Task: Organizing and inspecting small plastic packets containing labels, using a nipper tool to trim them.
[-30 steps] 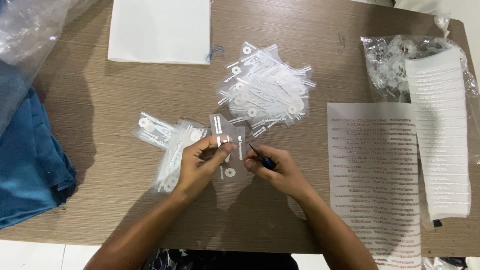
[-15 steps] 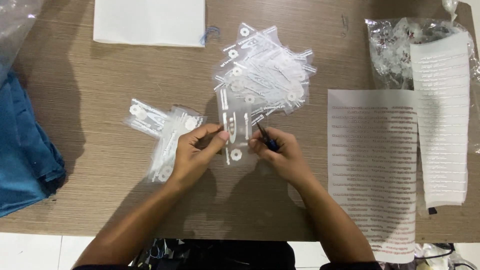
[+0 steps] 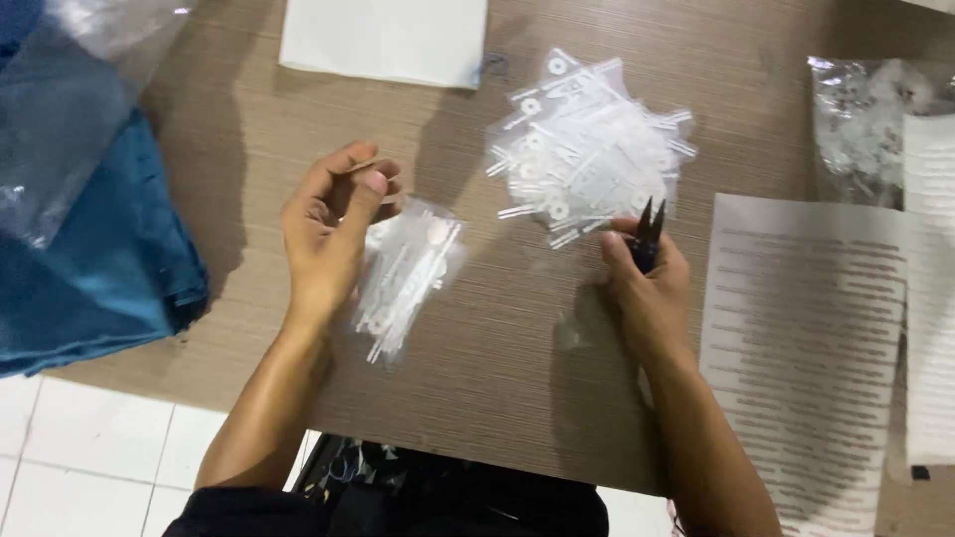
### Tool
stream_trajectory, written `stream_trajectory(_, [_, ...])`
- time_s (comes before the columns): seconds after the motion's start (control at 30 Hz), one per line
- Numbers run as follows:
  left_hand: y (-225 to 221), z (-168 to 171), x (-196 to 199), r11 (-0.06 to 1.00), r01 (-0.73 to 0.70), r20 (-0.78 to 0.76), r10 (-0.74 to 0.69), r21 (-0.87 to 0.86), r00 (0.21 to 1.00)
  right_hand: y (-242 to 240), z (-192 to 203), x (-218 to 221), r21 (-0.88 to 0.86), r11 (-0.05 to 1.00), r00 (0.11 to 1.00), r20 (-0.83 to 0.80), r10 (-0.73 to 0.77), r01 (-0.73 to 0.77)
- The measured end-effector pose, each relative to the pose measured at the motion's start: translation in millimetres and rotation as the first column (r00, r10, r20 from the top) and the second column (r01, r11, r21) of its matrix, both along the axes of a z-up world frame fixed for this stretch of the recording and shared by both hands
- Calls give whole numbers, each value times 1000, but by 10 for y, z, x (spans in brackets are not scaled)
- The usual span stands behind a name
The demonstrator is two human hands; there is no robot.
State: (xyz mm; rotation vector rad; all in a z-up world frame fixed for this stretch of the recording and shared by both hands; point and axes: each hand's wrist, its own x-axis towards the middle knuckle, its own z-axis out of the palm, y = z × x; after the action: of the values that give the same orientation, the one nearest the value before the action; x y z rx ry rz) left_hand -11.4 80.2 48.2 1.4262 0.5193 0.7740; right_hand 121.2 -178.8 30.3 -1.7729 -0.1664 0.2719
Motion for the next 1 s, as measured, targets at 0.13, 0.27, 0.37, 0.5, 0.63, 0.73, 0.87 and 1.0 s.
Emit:
stream_trajectory(0.13, [1, -43, -305, 956, 66, -231, 2, 284, 973, 3, -148, 11, 11, 999, 999, -29, 41, -41])
stream_trajectory(0.27, [-191, -280, -601, 574, 485, -654, 119, 659, 747, 1, -176, 6, -19, 997, 997, 20, 78, -77])
stream_trajectory(0.37, [-295, -430, -700, 491, 538, -681, 172, 685, 711, 9, -242, 9, -10, 997, 997, 36, 74, -74])
stream_trajectory(0.5, [-277, -540, -712, 514, 448, -596, 163, 731, 786, 13, -244, 26, 27, 997, 997, 36, 67, -68])
stream_trajectory(0.63, [-274, -539, -705, 551, 426, -587, 148, 717, 796, -4, -238, 27, 26, 995, 995, 37, 94, -95])
stream_trajectory(0.73, [-250, -547, -697, 562, 429, -590, 134, 707, 796, -3, -228, 20, 3, 996, 995, 48, 86, -86])
stream_trajectory(0.87, [-209, -558, -671, 597, 418, -587, 111, 684, 802, -4, -217, 32, -1, 995, 994, 37, 104, -104])
stream_trajectory(1.0, [-186, -523, -648, 600, 445, -618, 106, 665, 779, -6, -177, 21, 20, 995, 995, 7, 99, -100])
